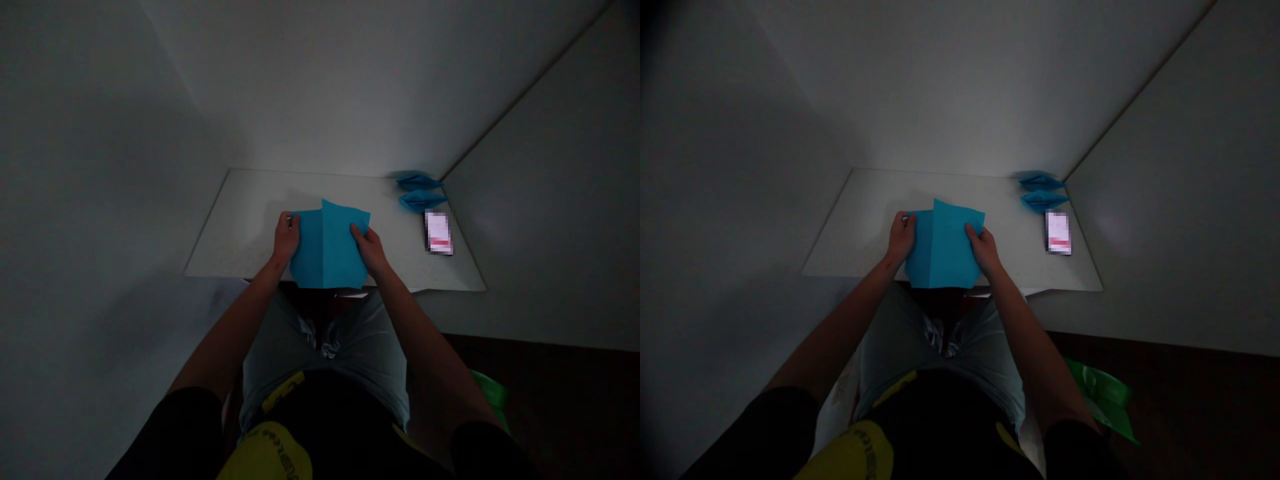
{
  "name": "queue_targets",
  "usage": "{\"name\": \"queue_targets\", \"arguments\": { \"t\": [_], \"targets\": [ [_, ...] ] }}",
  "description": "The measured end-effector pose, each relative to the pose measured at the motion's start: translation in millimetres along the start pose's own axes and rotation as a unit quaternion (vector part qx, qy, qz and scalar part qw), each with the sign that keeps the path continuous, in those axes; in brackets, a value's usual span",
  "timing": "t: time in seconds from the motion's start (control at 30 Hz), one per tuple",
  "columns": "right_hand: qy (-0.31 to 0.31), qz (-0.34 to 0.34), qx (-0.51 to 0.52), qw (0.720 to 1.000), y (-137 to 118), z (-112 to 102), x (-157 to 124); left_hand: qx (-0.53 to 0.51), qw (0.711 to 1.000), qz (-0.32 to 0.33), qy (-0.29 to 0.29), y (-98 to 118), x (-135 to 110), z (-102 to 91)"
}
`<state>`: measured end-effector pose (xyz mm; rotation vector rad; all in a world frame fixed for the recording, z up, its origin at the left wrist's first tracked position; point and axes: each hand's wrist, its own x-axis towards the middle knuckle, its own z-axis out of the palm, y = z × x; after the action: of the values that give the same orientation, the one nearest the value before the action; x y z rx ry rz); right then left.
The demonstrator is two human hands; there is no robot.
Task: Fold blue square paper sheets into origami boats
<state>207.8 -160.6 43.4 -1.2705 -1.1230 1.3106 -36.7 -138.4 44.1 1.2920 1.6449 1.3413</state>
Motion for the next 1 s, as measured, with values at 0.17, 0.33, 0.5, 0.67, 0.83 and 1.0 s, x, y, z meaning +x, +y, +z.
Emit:
{"name": "queue_targets", "arguments": {
  "t": [0.17, 0.33, 0.5, 0.67, 0.83, 1.0],
  "targets": [
    [0.038, -0.070, -0.175, 0.981, 8, -26, 23, 0.091, 0.994, -0.022, 0.062, -20, 18, -28.0],
    [0.048, -0.106, -0.352, 0.929, 9, -34, 48, 0.170, 0.984, -0.015, 0.054, -31, 35, -50.8],
    [0.087, -0.218, -0.429, 0.872, 8, -9, 38, 0.273, 0.953, 0.080, 0.107, -22, 27, -57.4],
    [-0.109, -0.247, -0.524, 0.808, 29, 35, -4, 0.364, 0.892, 0.234, -0.127, -24, -18, -39.3],
    [-0.184, -0.262, -0.576, 0.752, 45, 36, 3, 0.429, 0.854, 0.217, -0.198, -43, -49, -29.1],
    [-0.115, -0.222, -0.593, 0.765, 34, -2, 52, 0.392, 0.891, 0.172, -0.151, -45, -59, -31.2]
  ]
}}
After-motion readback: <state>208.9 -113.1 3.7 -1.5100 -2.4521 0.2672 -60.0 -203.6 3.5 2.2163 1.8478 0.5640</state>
